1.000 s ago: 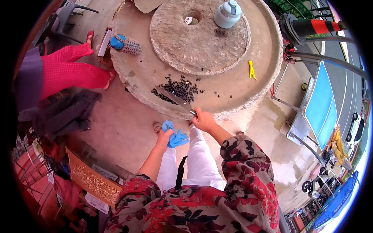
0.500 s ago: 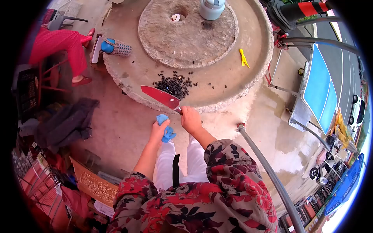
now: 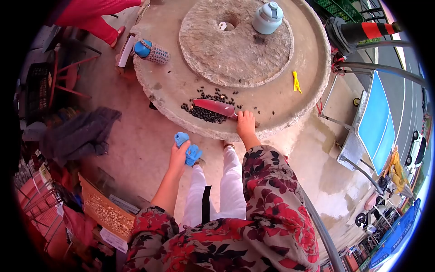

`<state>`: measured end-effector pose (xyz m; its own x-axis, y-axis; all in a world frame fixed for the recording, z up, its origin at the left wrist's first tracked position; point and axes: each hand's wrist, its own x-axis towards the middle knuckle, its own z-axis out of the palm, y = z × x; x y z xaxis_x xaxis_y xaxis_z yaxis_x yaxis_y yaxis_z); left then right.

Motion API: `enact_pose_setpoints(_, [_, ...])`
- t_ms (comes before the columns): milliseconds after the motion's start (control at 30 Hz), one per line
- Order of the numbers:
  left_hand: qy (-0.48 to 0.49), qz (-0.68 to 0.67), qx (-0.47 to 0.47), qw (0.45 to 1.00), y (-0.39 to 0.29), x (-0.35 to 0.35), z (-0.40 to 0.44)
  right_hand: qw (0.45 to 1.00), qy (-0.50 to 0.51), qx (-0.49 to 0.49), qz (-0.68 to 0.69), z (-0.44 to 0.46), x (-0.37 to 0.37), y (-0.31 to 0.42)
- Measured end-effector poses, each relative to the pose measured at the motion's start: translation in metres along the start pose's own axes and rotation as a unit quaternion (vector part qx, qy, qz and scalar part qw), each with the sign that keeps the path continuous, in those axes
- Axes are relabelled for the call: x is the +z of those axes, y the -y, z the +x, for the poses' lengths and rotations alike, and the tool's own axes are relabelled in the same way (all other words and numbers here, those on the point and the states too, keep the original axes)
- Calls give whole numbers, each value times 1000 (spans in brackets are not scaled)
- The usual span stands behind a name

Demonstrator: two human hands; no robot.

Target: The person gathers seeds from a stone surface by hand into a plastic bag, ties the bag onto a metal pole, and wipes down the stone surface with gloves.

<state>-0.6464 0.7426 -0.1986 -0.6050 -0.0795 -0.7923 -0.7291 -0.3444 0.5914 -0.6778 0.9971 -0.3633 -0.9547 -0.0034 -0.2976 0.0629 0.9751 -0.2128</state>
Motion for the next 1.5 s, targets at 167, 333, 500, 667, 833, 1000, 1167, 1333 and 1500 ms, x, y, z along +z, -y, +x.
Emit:
enact_pose_setpoints(167, [8,63,101,993,-3,37,42,997,-56,20,41,-9,-32,20])
enact_pose_setpoints(333, [38,392,132,910,-34,53,57,989,-90,46,110,-28,-61,15])
enact_pose_setpoints(500, [-12,399,187,898,-105,-29,73,961,-197,51,188,-22,-116,-9])
enact_pose_setpoints(667, [-355,335,388,782,-374,-137,43,848,-300,24,436,99,-306,-1])
enact_pose_setpoints(833, [-99,-304,595,738,-604,-204,-206,674,-186,14,715,90,-580,74])
enact_pose_setpoints(1000, [75,-134,757,635,-522,-197,-440,791,-224,-168,544,-55,-700,167])
enact_pose_setpoints(1167, [250,25,804,540,-400,-188,-560,872,-254,-248,338,-179,-723,206])
enact_pose_setpoints(1333, [330,107,798,493,-328,-185,-606,896,-245,-272,250,-244,-705,206])
enact_pose_setpoints(1500, [335,123,798,485,-299,-190,-621,909,-224,-275,220,-267,-688,199])
